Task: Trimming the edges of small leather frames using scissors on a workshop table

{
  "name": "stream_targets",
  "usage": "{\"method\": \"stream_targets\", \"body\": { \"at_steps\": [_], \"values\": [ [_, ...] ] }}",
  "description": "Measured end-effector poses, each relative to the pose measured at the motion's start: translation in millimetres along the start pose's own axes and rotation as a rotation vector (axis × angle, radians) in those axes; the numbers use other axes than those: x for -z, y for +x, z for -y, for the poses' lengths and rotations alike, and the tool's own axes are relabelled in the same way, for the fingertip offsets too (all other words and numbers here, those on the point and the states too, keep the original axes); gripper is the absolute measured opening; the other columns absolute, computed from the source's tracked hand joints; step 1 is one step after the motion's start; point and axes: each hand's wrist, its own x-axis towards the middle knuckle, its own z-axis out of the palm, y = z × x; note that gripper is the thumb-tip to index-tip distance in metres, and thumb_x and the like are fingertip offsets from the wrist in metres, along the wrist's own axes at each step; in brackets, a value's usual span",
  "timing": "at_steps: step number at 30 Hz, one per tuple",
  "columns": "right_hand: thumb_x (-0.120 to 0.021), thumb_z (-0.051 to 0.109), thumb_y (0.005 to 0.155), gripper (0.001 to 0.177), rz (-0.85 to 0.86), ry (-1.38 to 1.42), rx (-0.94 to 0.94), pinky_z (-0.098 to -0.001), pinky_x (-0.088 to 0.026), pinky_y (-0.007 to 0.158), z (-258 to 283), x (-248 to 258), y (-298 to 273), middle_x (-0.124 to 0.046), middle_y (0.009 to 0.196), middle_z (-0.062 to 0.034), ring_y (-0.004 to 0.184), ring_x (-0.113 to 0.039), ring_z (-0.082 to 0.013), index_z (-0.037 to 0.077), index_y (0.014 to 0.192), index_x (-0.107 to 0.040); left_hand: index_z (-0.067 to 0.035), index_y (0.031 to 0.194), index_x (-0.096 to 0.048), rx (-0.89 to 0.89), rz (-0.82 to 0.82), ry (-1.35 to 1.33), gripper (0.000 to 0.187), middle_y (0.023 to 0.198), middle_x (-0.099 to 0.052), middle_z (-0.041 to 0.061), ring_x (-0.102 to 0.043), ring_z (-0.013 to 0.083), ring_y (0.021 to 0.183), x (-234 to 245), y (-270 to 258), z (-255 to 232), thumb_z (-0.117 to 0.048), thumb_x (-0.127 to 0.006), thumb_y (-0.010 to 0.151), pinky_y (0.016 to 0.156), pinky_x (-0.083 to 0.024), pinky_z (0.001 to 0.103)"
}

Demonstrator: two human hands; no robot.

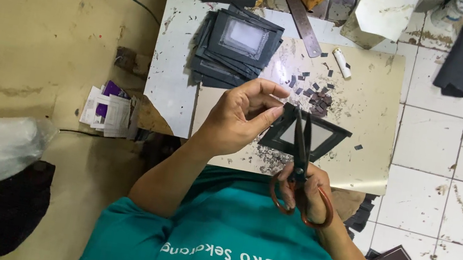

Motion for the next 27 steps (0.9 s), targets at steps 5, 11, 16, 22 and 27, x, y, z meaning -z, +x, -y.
{"method": "stream_targets", "body": {
  "at_steps": [5, 11, 16, 22, 27],
  "values": [
    [-0.051, 0.057, 0.102, 0.069, -0.063, -0.146, 0.07, -0.0245, -0.046, 0.037, 14.9, -2.7, 2.7, -0.053, 0.047, -0.0096, 0.033, -0.052, -0.0129, -0.011, 0.097, -0.064, -0.004, 0.127, -0.062, -0.028, -0.036, 0.039, 0.026, 0.095, -0.077, 0.01, -0.069, 0.0086, 0.088, 2.4, -2.4, -2.4, -0.006, -0.063, 0.102, 0.077, -0.06, 0.029],
    [-0.059, 0.03, 0.103, 0.035, -0.318, -0.689, 0.312, -0.0263, -0.045, 0.054, 48.8, -1.6, 27.3, -0.06, 0.059, -0.009, 0.049, -0.059, -0.0146, -0.004, 0.098, -0.069, -0.005, 0.128, -0.062, -0.064, -0.126, 0.009, 0.026, 0.093, -0.074, 0.007, -0.064, 0.007, 0.086, 5.4, -7.1, -14.8, -0.002, -0.062, 0.102, 0.075, -0.058, 0.028],
    [-0.077, 0.017, 0.097, 0.027, -0.482, -0.692, 0.314, -0.0315, -0.05, 0.072, 50.3, 5.1, 39.6, -0.068, 0.086, -0.0146, 0.08, -0.066, -0.0168, -0.005, 0.11, -0.068, -0.005, 0.126, -0.063, -0.075, -0.214, -0.063, 0.025, 0.094, -0.073, 0.005, -0.063, 0.0043, 0.085, -0.1, -9.2, -3.8, -0.003, -0.064, 0.101, 0.073, -0.055, 0.022],
    [-0.082, 0.008, 0.091, 0.02, -0.483, -0.573, 0.293, -0.0249, -0.046, 0.061, 44.3, -2.6, 44.8, -0.059, 0.07, -0.0101, 0.068, -0.058, -0.0109, -0.006, 0.101, -0.071, -0.003, 0.127, -0.065, -0.071, -0.259, -0.113, 0.026, 0.094, -0.072, 0.006, -0.064, 0.0051, 0.086, -21.4, -15.5, -26.4, -0.006, -0.067, 0.101, 0.074, -0.054, 0.021],
    [-0.064, 0.012, 0.102, 0.02, -0.458, -0.283, 0.311, -0.0256, -0.044, 0.035, 23.4, 2.8, 36.0, -0.056, 0.055, -0.0159, 0.039, -0.056, -0.0165, -0.004, 0.092, -0.06, 0.001, 0.108, -0.073, -0.065, -0.208, -0.049, 0.012, 0.083, -0.077, 0.013, -0.069, 0.0091, 0.077, -17.3, -11.8, -16.7, -0.006, -0.072, 0.098, 0.062, -0.06, 0.026]
  ]
}}
